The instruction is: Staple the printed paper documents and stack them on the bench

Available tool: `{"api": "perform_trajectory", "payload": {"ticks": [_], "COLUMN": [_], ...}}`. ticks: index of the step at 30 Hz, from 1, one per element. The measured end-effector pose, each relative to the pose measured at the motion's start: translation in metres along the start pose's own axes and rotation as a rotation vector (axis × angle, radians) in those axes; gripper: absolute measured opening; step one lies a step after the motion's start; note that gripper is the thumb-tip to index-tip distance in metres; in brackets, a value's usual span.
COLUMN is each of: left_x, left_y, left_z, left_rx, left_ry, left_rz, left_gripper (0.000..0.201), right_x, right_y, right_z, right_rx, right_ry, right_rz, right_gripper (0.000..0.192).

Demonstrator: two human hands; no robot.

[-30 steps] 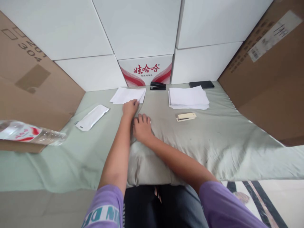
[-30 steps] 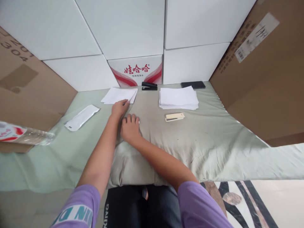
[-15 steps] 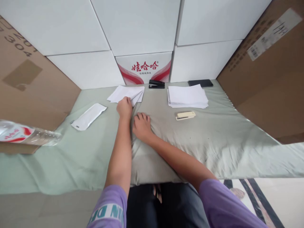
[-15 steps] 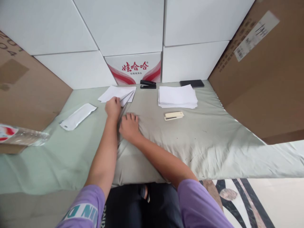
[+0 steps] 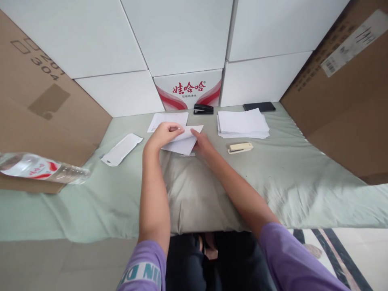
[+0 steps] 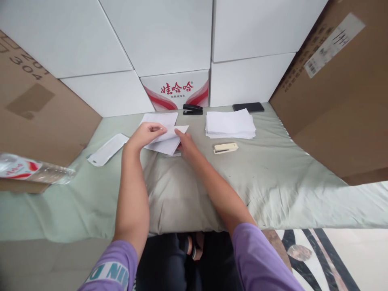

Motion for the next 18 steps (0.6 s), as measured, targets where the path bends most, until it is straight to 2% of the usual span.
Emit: {"api": "perform_trajectory", "payload": {"ticks": [1,2,3,6,7,8,10,12,15,18], "left_x": [0.0,-0.002,-0.005,-0.012,-0.013,-0.016,-0.022,-0.031,-0.043,-0.052], "left_y": [-0.001,-0.004,-0.01,-0.035,-0.044,-0.052,-0.064,-0.07,-0.074,-0.076], "left_z": [-0.004,-0.005,-0.002,0.016,0.02,0.02,0.012,-0.005,-0.029,-0.04], "left_rx": [0.029,0.054,0.069,0.009,-0.044,-0.107,-0.233,-0.343,-0.464,-0.532], "left_ry": [-0.055,-0.06,-0.005,0.373,0.47,0.52,0.5,0.406,0.312,0.32], "left_rz": [0.012,0.022,0.031,0.079,0.106,0.131,0.158,0.17,0.221,0.273], "left_gripper": [0.033,0.035,0.035,0.031,0.028,0.027,0.031,0.045,0.061,0.057], "right_x": [-0.001,-0.002,-0.004,-0.007,-0.008,-0.008,-0.008,-0.008,-0.005,0.003], "right_y": [-0.002,-0.006,-0.013,-0.046,-0.058,-0.069,-0.087,-0.099,-0.11,-0.117], "right_z": [0.004,0.009,0.013,0.03,0.038,0.046,0.06,0.068,0.071,0.065], "right_rx": [0.086,0.192,0.303,0.542,0.578,0.604,0.657,0.728,0.832,0.91], "right_ry": [0.01,0.024,0.041,0.151,0.214,0.274,0.358,0.372,0.346,0.304], "right_rz": [0.024,0.079,0.165,0.516,0.62,0.71,0.843,0.919,0.961,0.978], "right_gripper": [0.022,0.017,0.016,0.023,0.027,0.031,0.038,0.043,0.048,0.048]}}
Point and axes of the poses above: each hand's wrist, its own x-axis away from the middle knuckle, its own z-axis out of the back of the hand, y = z × x, the point moved 5 cm from there along -x, towards the middle knuckle, and after that the axes turned 14 degrees about z, right-handed, at the moved point
